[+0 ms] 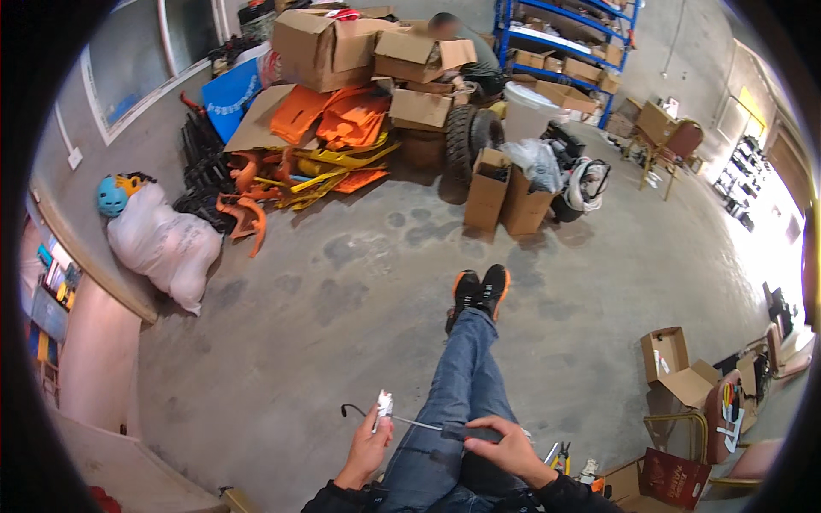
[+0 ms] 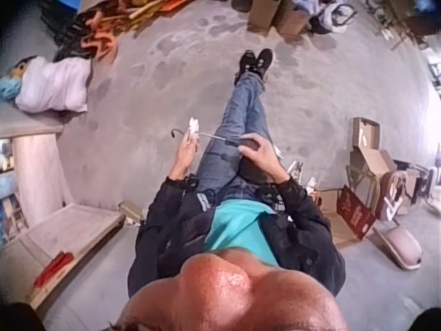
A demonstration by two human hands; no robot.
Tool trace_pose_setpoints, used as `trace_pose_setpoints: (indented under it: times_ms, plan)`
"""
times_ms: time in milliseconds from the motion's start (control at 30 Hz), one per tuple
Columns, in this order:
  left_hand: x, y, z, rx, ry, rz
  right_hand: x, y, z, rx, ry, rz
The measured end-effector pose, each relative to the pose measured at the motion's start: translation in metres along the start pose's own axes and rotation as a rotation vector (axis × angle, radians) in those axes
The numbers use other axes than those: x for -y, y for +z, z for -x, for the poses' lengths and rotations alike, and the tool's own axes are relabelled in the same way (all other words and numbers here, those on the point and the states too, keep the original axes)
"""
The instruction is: Repairing or disassembling a small white electronic component using a screwdriver while seated.
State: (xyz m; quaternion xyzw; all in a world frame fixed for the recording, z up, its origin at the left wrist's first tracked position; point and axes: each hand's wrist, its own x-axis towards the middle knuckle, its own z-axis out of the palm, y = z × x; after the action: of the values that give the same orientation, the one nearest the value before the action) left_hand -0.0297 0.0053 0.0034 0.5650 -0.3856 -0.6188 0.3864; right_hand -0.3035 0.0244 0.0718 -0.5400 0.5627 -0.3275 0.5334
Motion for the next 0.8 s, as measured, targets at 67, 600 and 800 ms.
trace_pose_setpoints:
  times_ms: [67, 600, 800]
  plan:
    - [-0.002, 0.005, 0.001, 0.015, 0.044, -0.029, -0.002, -0.007, -0.001, 0.029, 0.308, -0.374]
    - [-0.021, 0.007, -0.006, -0.024, 0.134, 0.018, 0.008, 0.005, -0.010, -0.116, 0.256, -0.533]
    - [-0.020, 0.009, -0.004, 0.001, 0.142, 0.043, -0.001, -0.008, -0.009, 0.033, 0.305, -0.510]
